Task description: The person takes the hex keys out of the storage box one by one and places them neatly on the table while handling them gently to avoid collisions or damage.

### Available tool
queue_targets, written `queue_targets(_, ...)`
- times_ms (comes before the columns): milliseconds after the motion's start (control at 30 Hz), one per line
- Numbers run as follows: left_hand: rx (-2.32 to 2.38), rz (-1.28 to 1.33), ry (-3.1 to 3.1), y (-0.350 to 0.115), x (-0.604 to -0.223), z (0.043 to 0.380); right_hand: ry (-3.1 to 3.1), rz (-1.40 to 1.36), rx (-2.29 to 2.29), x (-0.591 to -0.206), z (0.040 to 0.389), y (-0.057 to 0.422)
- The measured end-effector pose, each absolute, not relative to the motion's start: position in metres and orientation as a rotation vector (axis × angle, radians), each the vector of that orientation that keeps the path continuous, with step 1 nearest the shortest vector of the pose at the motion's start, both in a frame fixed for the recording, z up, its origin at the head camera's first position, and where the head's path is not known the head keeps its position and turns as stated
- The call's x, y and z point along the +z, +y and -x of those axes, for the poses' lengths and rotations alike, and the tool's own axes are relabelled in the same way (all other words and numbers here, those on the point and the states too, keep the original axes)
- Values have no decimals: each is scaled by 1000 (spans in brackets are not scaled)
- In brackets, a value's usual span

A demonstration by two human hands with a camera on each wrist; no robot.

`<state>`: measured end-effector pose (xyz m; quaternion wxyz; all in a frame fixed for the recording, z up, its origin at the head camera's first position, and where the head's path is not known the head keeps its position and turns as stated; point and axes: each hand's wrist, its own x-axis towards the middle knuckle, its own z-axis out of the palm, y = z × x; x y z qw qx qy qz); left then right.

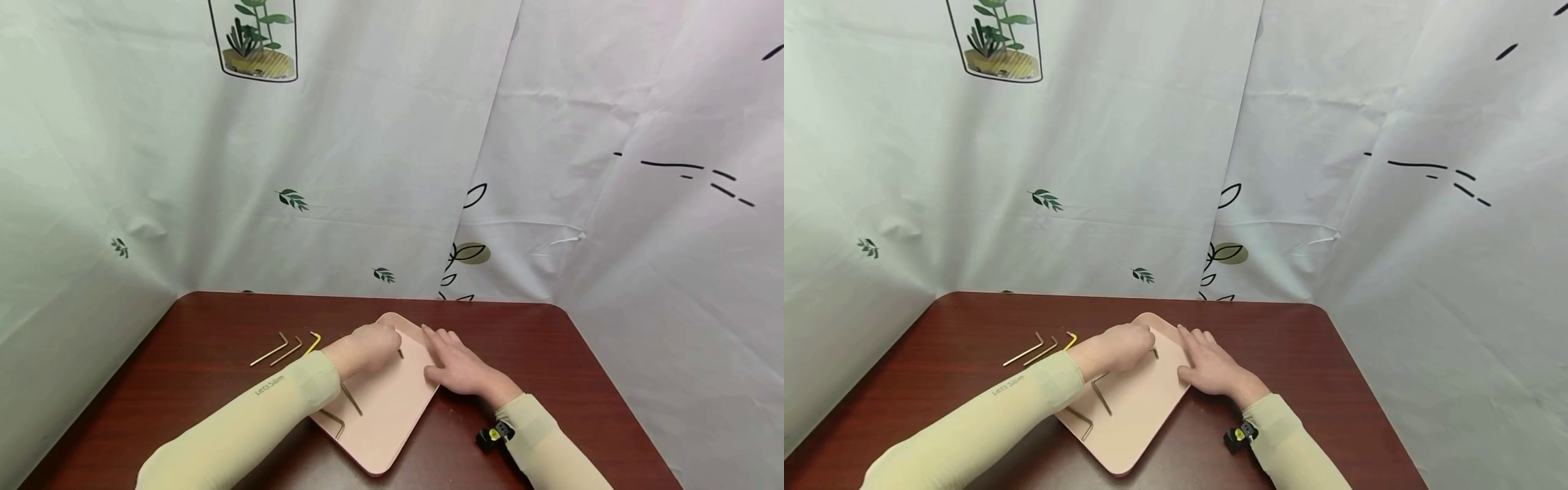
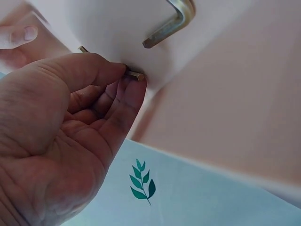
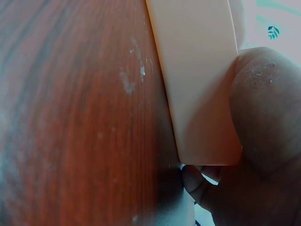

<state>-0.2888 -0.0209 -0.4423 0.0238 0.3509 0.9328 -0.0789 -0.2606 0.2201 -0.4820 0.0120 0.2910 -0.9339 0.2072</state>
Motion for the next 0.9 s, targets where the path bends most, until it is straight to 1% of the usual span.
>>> queue_targets(400,-144,-1113,2905,-27,-437,288,-2914,-907,643,-482,262,220)
queue_targets(900,58,-1054,2887,-38,-426,290,-2922,-899,656,-481,260,219)
